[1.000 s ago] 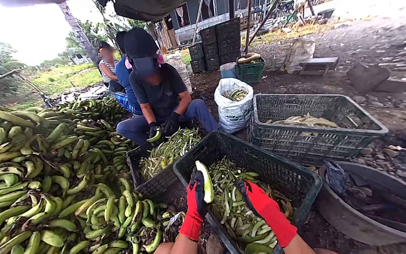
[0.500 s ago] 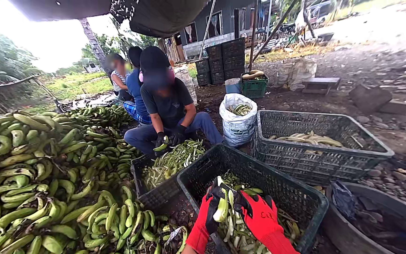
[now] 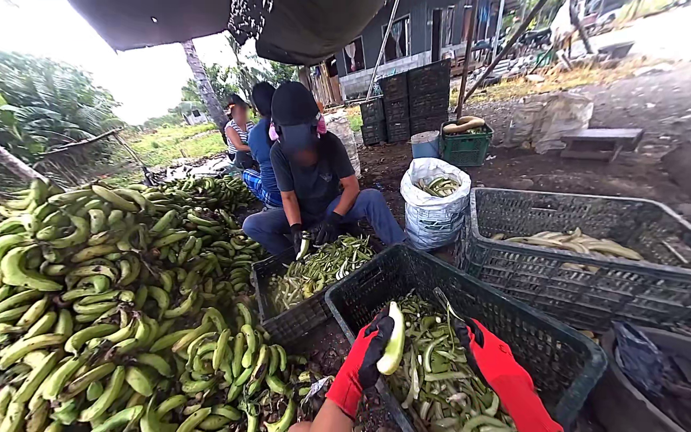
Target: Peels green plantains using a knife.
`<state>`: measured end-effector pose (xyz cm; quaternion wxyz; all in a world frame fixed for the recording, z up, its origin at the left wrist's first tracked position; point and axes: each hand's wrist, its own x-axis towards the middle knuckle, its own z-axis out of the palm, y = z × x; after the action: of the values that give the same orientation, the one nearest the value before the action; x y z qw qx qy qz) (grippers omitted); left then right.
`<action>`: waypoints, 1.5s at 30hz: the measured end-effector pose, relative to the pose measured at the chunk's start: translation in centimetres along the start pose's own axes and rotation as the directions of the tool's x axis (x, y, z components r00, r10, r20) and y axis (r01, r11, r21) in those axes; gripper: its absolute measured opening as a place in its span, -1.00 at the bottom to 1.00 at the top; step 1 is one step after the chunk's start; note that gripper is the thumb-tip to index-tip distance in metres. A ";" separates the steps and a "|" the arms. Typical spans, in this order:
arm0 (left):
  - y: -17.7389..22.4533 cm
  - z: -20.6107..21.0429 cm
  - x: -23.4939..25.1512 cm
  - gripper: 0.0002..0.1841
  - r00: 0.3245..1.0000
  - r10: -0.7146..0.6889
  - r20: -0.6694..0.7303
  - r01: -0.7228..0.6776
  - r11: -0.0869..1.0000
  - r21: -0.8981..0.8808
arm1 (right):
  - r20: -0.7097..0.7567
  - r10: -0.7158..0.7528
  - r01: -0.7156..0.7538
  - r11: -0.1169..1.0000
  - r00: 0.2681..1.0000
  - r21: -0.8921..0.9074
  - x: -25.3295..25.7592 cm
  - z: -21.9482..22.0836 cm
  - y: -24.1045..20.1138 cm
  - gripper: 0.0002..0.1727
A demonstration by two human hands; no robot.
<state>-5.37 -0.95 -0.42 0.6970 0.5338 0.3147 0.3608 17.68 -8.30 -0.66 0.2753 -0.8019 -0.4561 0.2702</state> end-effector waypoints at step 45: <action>-0.5 5.0 4.4 -0.40 0.590 0.033 -0.806 0.156 0.976 0.154 | 0.159 -0.141 0.156 0.984 0.977 -0.086 -4.5 4.7 -3.4 -0.38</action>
<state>1.19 0.05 0.02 0.4318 0.3719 0.6494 0.5034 10.52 -9.86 -0.82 0.2196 -0.7551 -0.5471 0.2869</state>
